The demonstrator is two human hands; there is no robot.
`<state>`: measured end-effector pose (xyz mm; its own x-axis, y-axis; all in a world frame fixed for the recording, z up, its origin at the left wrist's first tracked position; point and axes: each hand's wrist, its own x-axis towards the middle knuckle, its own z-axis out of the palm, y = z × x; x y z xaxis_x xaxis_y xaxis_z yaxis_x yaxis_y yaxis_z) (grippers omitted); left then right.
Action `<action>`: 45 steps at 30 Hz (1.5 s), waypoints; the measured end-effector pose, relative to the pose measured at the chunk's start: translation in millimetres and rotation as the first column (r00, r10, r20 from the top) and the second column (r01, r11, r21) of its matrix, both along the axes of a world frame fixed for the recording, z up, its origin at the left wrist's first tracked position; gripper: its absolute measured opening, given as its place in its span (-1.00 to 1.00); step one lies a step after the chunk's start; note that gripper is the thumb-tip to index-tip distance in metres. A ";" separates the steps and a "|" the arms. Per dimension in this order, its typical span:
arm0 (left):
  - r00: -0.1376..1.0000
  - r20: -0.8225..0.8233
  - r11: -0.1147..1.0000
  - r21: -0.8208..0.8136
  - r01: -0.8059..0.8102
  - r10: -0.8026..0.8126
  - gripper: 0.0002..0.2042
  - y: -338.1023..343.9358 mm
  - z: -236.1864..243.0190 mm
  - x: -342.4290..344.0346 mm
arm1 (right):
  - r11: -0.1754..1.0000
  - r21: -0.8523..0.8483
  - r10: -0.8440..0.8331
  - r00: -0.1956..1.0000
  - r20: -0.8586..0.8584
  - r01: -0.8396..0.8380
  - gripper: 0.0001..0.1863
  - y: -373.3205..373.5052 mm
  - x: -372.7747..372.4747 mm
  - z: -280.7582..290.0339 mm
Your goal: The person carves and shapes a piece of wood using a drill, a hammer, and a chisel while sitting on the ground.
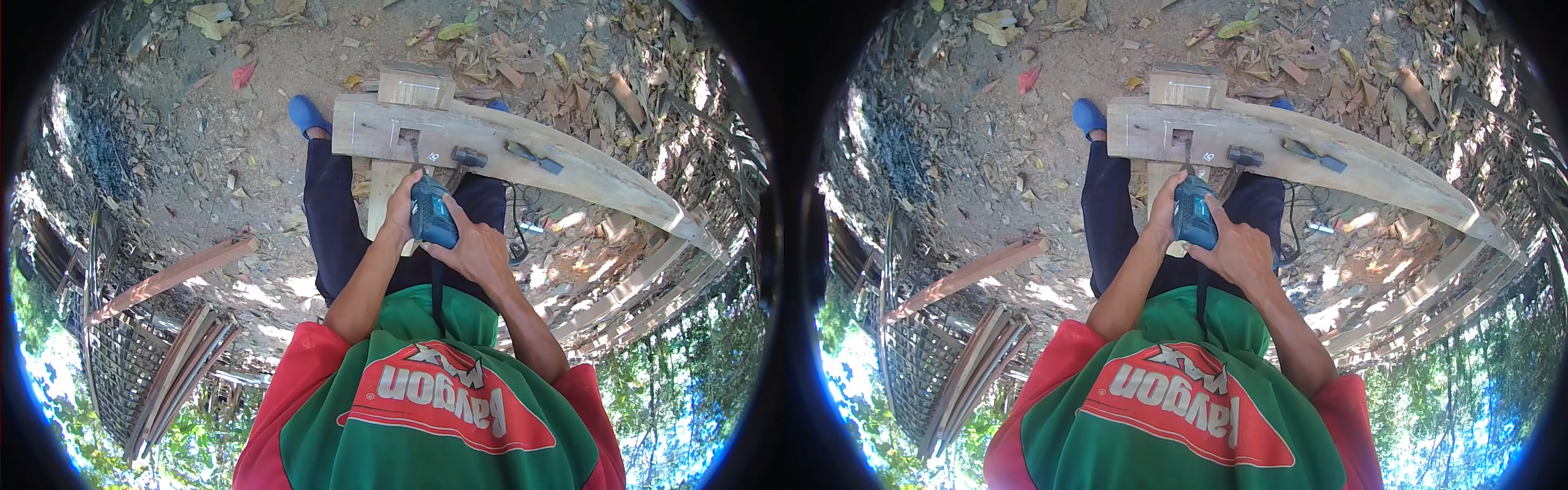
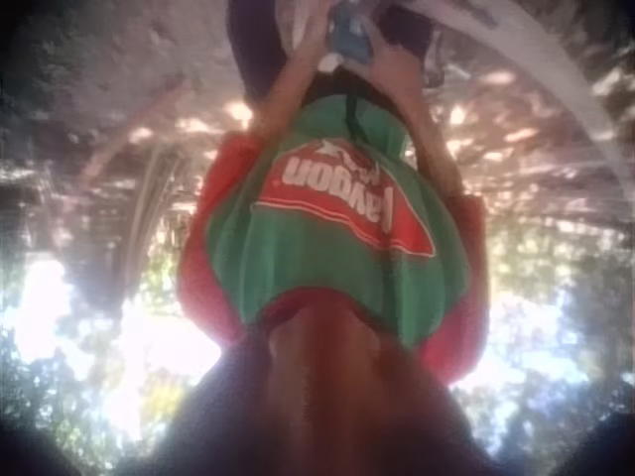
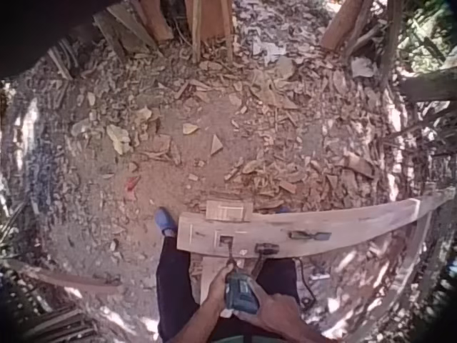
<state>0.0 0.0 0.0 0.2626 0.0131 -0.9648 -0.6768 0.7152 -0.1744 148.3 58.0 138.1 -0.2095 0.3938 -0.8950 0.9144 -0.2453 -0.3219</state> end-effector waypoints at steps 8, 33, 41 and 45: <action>1.000 0.024 0.999 0.037 -0.006 0.005 -0.60 3.0 3.8 1.1 | 1.000 0.019 0.007 1.000 -0.007 -0.007 -0.04 0.7 1.0 -1.9; 1.000 -0.010 0.999 -0.035 0.003 -0.004 -0.62 5.8 2.0 2.6 | 1.000 0.002 0.021 1.000 0.003 -0.021 -0.02 0.4 3.1 -5.5; 0.999 -0.030 1.000 0.013 -0.023 0.024 -0.61 1.3 -2.7 3.7 | 0.999 0.012 0.045 0.999 -0.012 -0.045 -0.04 1.7 4.4 -8.9; 1.000 0.012 0.999 0.030 -0.026 0.026 -0.55 1.0 -3.1 5.7 | 0.996 0.009 0.087 0.996 -0.022 -0.086 -0.04 9.6 5.2 -10.6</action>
